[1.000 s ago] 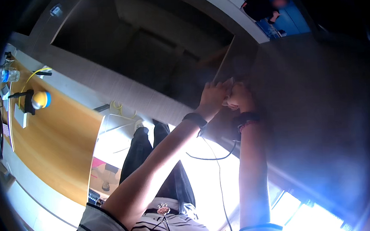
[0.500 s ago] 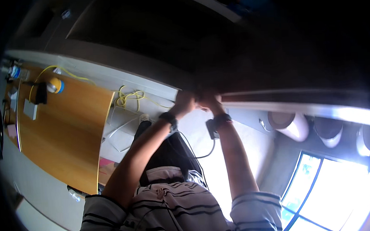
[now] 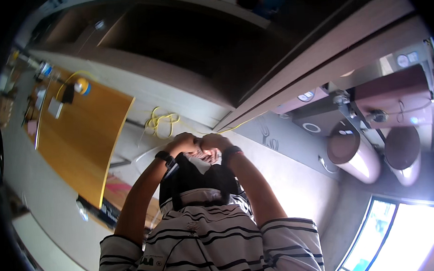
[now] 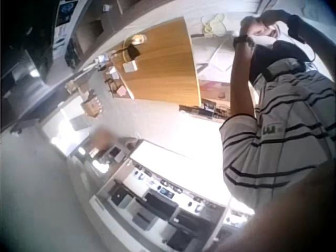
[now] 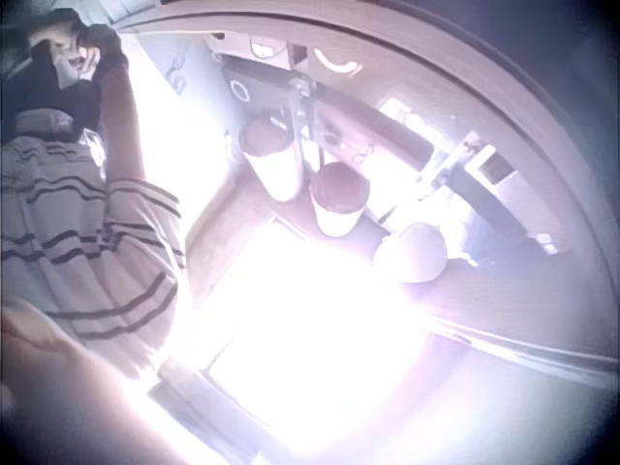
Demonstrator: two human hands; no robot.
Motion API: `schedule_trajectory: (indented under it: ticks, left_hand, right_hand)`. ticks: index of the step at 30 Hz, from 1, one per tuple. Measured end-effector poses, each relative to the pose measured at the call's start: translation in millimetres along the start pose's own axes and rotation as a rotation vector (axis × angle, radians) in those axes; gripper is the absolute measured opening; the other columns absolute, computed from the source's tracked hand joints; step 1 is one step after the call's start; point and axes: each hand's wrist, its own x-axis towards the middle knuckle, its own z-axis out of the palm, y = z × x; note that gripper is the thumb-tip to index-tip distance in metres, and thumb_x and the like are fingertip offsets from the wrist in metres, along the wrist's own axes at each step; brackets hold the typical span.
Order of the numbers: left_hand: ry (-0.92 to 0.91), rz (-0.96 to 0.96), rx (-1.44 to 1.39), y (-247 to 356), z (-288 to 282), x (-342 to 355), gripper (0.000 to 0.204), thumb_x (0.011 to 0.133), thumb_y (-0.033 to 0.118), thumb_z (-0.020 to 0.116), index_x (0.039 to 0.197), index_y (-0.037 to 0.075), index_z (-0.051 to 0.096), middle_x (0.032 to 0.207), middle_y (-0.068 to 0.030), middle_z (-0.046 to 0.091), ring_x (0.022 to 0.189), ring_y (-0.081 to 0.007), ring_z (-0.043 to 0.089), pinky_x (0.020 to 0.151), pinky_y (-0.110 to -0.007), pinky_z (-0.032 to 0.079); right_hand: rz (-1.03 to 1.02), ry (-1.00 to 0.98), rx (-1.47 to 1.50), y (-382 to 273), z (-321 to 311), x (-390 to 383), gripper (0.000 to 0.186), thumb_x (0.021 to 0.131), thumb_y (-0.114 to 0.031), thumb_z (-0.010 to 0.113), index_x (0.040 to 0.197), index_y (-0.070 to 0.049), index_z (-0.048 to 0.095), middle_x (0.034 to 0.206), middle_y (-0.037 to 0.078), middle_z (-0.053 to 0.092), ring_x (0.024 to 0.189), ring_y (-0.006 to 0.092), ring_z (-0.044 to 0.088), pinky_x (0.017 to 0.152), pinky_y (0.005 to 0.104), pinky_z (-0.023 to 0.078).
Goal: The person wipes a wooden shelf with a cloth, then picks up a stove burner cap, wipes it, and wipes the surrounding stovetop surface.
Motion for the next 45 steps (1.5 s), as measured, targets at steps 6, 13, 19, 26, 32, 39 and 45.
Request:
schedule_trajectory:
  ticks: [6,13,19,26,32,39,45]
  left_hand:
    - [-0.04,-0.249,-0.307,66.0,108.8,-13.8,0.031,0.051,0.022,0.066,0.08,0.012,0.068,0.078,-0.0155,0.065,0.074,-0.0303,0.064,0.065,-0.039,0.05]
    - [0.064,-0.248,-0.425,150.6,225.1,-56.8,0.038,0.054,0.019,0.065,0.09,0.007,0.064,0.075,-0.0173,0.064,0.072,-0.0333,0.062,0.063,-0.037,0.048]
    - [-0.071,-0.246,-0.438,193.9,258.0,-108.5,0.036,0.055,0.018,0.063,0.091,0.012,0.064,0.077,-0.0152,0.064,0.073,-0.0323,0.062,0.065,-0.037,0.049]
    - [-0.119,0.008,-0.381,239.3,375.1,-125.6,0.038,0.053,0.015,0.064,0.09,0.006,0.063,0.076,-0.0131,0.064,0.071,-0.0291,0.062,0.064,-0.035,0.047]
    - [-0.111,0.173,-0.346,298.7,436.9,-153.0,0.04,0.054,0.016,0.068,0.093,0.008,0.061,0.092,-0.0142,0.062,0.087,-0.0325,0.059,0.071,-0.038,0.048]
    - [-0.07,0.42,0.043,426.4,434.1,-160.6,0.02,0.065,0.02,0.063,0.081,0.007,0.06,0.083,-0.0145,0.059,0.081,-0.0357,0.057,0.069,-0.044,0.047]
    - [-0.119,0.557,0.139,538.7,495.4,-149.4,0.024,0.058,0.017,0.065,0.08,0.007,0.06,0.082,-0.012,0.058,0.081,-0.0329,0.057,0.068,-0.041,0.048]
  right_hand:
    - [-0.079,-0.021,-0.116,45.4,69.3,-52.3,0.032,0.054,-0.015,0.064,0.086,-0.008,0.068,0.089,0.017,0.065,0.084,0.0344,0.062,0.074,0.0406,0.05]
    - [-0.096,-0.08,0.062,106.3,189.1,-104.2,0.05,0.047,-0.016,0.067,0.097,-0.01,0.063,0.09,0.015,0.064,0.091,0.0335,0.059,0.076,0.0388,0.048]
    - [-0.157,0.004,0.364,104.7,282.1,-157.6,0.04,0.05,-0.017,0.065,0.089,-0.008,0.061,0.087,0.015,0.064,0.085,0.0345,0.06,0.071,0.0391,0.048]
    - [0.135,0.15,0.52,116.0,419.1,-241.9,0.037,0.056,-0.014,0.059,0.092,-0.008,0.065,0.096,0.016,0.064,0.096,0.0289,0.06,0.076,0.04,0.049]
    - [0.252,0.454,0.671,120.4,504.7,-327.1,0.037,0.055,-0.015,0.058,0.091,-0.008,0.065,0.091,0.015,0.064,0.093,0.0331,0.059,0.076,0.0429,0.048]
    - [0.309,0.859,0.987,154.5,574.7,-405.9,0.034,0.054,-0.016,0.055,0.085,-0.003,0.059,0.082,0.02,0.062,0.085,0.0388,0.057,0.074,0.0434,0.046]
    - [0.435,0.996,1.192,204.2,640.4,-498.2,0.033,0.053,-0.018,0.059,0.082,-0.002,0.058,0.075,0.022,0.061,0.079,0.0403,0.058,0.069,0.0434,0.046]
